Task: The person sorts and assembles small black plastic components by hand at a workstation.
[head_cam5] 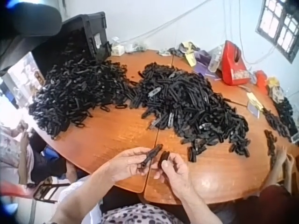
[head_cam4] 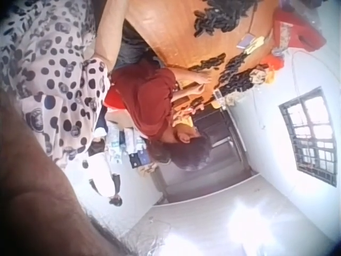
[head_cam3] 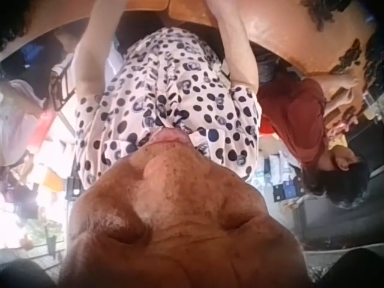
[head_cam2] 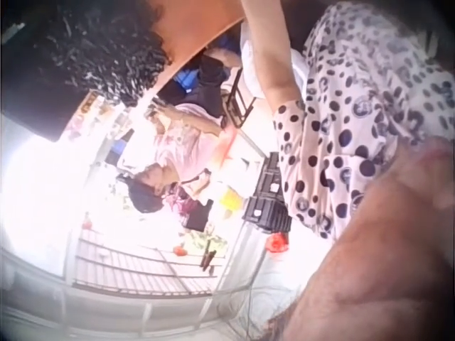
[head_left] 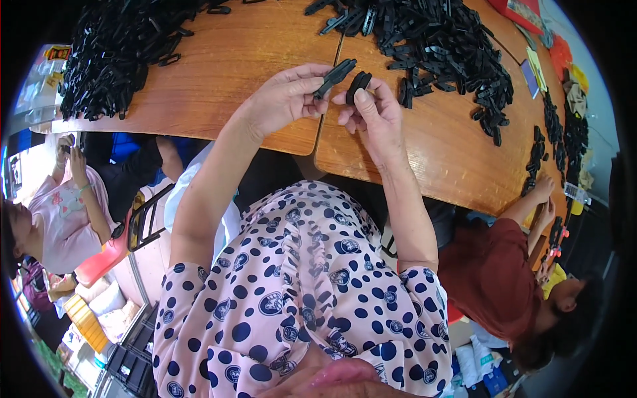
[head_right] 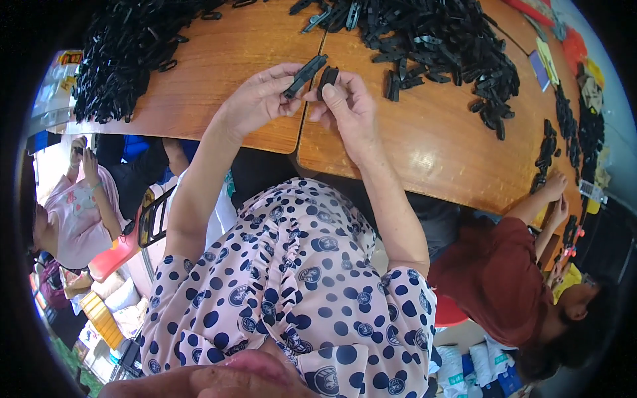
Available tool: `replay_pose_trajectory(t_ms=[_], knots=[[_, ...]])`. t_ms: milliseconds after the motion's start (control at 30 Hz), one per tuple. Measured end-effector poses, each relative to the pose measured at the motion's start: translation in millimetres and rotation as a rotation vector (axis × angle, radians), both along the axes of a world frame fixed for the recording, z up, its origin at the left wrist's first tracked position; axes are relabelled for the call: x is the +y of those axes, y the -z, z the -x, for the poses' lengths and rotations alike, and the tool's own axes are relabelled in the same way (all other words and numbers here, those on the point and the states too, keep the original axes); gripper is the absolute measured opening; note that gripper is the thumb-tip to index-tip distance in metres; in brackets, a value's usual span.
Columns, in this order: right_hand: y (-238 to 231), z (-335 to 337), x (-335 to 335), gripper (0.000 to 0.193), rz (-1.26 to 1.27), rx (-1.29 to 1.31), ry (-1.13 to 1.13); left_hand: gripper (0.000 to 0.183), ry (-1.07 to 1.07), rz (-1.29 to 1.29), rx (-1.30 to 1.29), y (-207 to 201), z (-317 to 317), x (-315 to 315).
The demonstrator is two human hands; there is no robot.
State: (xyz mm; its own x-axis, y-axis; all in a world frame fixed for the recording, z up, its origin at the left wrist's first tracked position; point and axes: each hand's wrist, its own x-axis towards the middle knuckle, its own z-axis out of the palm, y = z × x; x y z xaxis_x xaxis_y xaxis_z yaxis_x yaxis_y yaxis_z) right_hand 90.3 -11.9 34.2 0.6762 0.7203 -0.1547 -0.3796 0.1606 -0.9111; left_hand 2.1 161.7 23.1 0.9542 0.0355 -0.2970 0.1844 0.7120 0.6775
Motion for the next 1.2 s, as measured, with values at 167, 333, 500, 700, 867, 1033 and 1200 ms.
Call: replay_pose_trajectory(t_ms=[167, 333, 500, 700, 867, 1033, 1200], knots=[[13.6, 2.8, -2.3, 0.02, -0.186, 0.303, -0.005, 0.033, -0.098, -0.291, -0.005, 0.3, -4.8, -25.0], [12.8, 10.3, 5.4, 0.02, -0.121, 0.273, 0.138, 0.037, -0.229, -0.754, -0.127, 23.1, -10.3, -39.6], [23.1, 12.0, 5.9, 0.02, -0.05, 0.151, 0.174, 0.029, -0.268, -0.835, -0.059, 13.1, -11.7, -51.2], [29.4, 13.5, 4.6, 0.012, 0.059, -0.007, 0.173, 0.015, -0.193, -0.749, -0.041, 12.5, -9.8, -48.2], [32.3, 21.1, 6.9, 0.016, 0.183, -0.21, 0.166, 0.015, -0.303, -0.647, -0.016, 21.5, -11.6, -55.1], [14.6, 14.4, -2.5, 0.025, 0.43, -0.627, 0.158, 0.014, -0.365, -0.581, 0.004, 0.9, -11.6, -58.5], [28.6, 6.4, -4.0, 0.028, 0.159, -0.288, 0.083, 0.014, -0.331, -0.727, -0.052, -6.7, -17.6, -56.9]])
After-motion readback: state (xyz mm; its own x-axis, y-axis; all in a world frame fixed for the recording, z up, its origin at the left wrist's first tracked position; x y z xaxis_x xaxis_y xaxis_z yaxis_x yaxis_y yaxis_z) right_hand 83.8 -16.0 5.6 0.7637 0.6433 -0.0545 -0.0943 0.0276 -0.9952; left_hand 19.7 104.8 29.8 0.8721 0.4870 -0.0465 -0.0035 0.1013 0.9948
